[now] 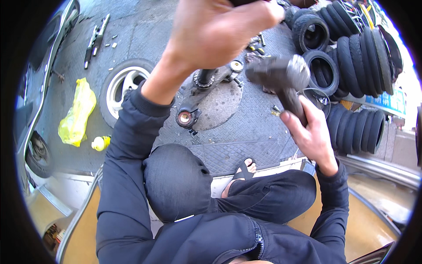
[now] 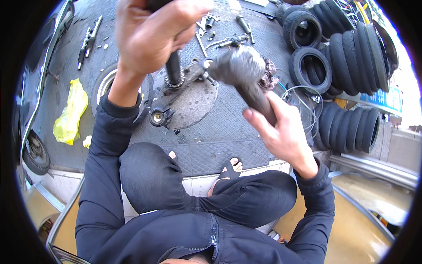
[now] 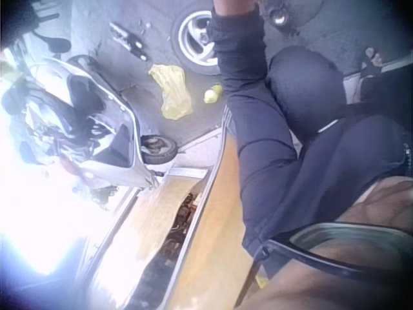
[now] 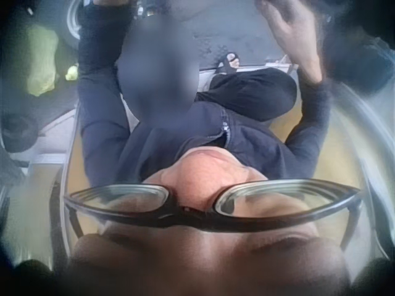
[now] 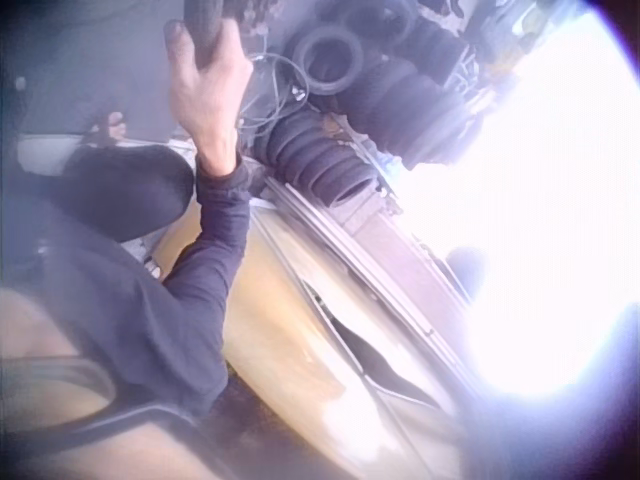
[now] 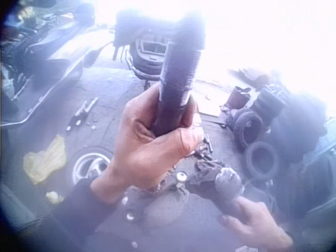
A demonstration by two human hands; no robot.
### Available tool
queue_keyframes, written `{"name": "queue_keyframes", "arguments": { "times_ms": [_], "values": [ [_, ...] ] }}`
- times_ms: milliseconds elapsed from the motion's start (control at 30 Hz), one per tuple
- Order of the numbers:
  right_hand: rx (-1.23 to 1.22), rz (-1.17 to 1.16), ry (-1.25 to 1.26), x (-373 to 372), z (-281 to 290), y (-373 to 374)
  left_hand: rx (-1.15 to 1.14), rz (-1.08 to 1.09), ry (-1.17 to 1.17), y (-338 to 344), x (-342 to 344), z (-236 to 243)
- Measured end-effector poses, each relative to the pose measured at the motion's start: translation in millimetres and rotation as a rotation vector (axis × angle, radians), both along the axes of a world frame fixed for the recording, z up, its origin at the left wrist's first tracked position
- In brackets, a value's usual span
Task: The person sits on the floor and works on a scooter front fork assembly. They use a hammer and a metal rod to tap components into place, then use a power impact wrench to tighten bolts. Finally, they apply red grease to the assembly and install it onto the scooter.
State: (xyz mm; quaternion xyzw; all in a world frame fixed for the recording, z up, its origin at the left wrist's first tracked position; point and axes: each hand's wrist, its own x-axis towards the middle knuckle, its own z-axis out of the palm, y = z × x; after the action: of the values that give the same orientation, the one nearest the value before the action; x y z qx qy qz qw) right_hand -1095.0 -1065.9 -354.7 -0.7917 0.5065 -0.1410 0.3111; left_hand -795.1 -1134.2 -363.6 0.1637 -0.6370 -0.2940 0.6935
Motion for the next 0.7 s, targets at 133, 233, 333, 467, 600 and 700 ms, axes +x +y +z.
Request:
{"name": "queue_keyframes", "arguments": {
  "times_ms": [133,233,333,467,600,700],
  "values": [
    [0.024,-0.05,-0.021,23.0,-31.0,-22.0,0.202,0.014,0.14,13.1,-19.3,4.4],
    [0.054,0.085,0.121,30.1,-41.0,-29.1,0.354,-0.071,0.216,22.5,-26.4,13.0],
    [0.011,0.061,0.099,25.2,-34.9,-23.7,0.356,-0.033,0.161,25.9,-25.3,16.2],
    [0.016,-0.028,-0.142,26.7,-36.2,-15.8,0.348,-0.078,0.196,27.5,-25.7,13.4],
    [0.07,0.082,0.116,19.2,-51.9,-31.9,0.278,-0.121,0.179,23.3,-26.6,18.7],
    [0.066,0.006,0.062,-3.7,-56.4,-29.7,0.282,-0.106,0.175,23.1,-26.9,22.2]
  ]
}}
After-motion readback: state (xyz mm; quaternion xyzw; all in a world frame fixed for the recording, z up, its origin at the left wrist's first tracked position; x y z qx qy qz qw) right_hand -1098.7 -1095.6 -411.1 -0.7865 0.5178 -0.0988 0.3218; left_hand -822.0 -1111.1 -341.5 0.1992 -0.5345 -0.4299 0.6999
